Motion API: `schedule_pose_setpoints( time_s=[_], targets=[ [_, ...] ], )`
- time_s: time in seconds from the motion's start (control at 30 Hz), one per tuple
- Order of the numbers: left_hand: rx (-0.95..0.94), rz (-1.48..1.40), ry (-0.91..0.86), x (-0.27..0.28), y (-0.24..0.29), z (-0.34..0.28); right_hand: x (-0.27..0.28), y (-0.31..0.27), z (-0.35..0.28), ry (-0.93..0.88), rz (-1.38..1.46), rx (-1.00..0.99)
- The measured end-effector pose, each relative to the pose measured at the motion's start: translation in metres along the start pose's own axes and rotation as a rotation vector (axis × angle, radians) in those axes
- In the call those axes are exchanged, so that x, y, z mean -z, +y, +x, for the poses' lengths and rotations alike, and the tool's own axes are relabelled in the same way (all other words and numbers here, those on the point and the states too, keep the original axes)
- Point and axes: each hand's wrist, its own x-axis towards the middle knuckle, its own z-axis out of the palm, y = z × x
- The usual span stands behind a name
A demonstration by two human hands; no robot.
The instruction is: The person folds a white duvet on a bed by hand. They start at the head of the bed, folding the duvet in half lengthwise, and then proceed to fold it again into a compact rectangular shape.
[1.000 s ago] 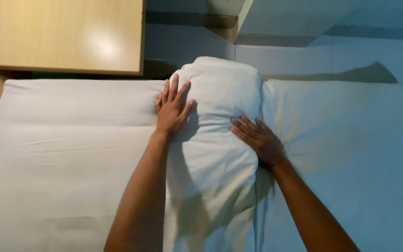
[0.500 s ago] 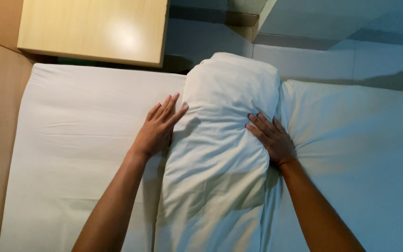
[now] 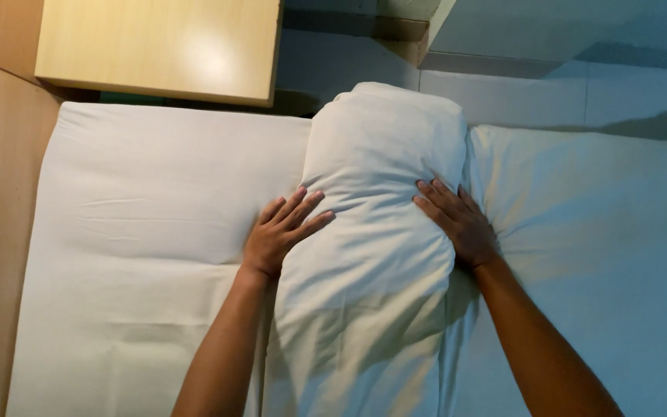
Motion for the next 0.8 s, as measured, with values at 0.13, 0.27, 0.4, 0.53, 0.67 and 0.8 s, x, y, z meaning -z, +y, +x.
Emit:
schedule_pose_setpoints(
  time_s=[0.13, 0.27, 0.4, 0.53, 0.67, 0.8],
  targets=[
    [-0.006, 0.050, 0.044, -0.013, -0.003, -0.004, 0.030, -0.023, 0.008, 0.040, 0.035, 0.039],
    [-0.001, 0.117, 0.059, -0.027, -0.003, -0.006, 0.048, -0.047, 0.006, 0.107, 0.086, 0.054],
    [0.004, 0.223, 0.036, -0.033, -0.007, -0.006, 0.034, -0.052, -0.014, 0.081, 0.040, 0.161],
    [0.001, 0.200, 0.059, -0.038, -0.004, -0.009, 0.044, -0.038, -0.021, -0.072, 0.035, 0.195],
    [0.019, 0.152, 0.058, -0.042, -0.002, -0.011, 0.042, -0.033, -0.024, -0.067, 0.030, 0.167],
    [0.033, 0.184, 0.012, -0.050, -0.005, -0.013, 0.030, -0.028, -0.024, -0.030, 0.013, 0.095]
  ],
)
